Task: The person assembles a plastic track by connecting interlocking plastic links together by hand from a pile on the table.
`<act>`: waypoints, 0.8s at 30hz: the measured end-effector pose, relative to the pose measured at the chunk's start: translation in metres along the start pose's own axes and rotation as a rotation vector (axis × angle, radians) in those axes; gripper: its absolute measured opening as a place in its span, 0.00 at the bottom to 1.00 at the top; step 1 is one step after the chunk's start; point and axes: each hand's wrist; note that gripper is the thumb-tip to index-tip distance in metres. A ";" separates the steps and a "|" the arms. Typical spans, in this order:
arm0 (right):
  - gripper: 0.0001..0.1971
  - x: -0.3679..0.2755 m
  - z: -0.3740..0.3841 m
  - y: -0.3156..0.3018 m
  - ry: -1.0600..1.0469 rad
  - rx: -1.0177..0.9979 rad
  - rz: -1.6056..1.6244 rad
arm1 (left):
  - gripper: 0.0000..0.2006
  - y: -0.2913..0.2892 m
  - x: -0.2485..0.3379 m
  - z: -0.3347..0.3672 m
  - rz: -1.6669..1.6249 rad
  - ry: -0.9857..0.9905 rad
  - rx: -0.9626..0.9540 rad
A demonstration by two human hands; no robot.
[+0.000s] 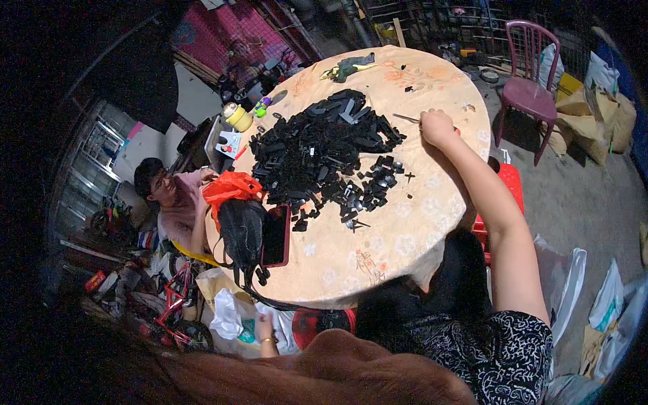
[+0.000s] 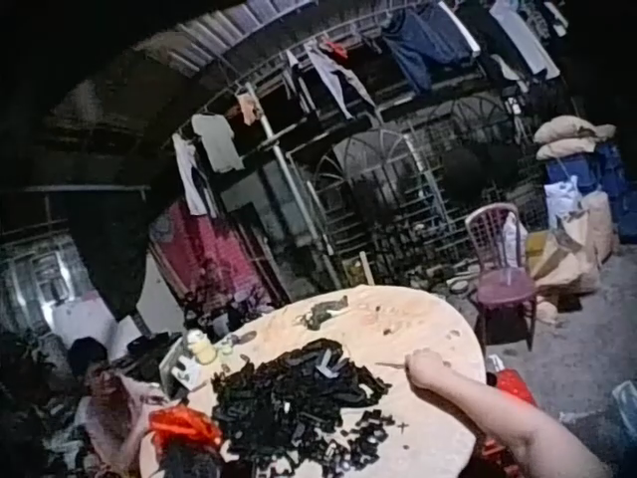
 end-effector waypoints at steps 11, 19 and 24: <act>0.08 -0.031 -0.013 -0.003 -0.201 0.057 -0.028 | 0.07 -0.001 0.336 -0.097 -0.419 1.161 -0.060; 0.15 -0.041 -0.021 -0.012 -0.262 0.242 0.085 | 0.14 0.200 0.450 -0.125 -0.025 1.809 -0.294; 0.13 -0.023 -0.032 -0.011 -0.357 0.354 0.267 | 0.09 0.229 0.467 -0.128 0.308 1.694 -0.320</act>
Point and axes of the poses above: each hand's wrist, its own z-axis towards the middle knuckle, its own y-axis out of the palm, x = y × z, and after that the axes turned 12 degrees about -z, right-handed
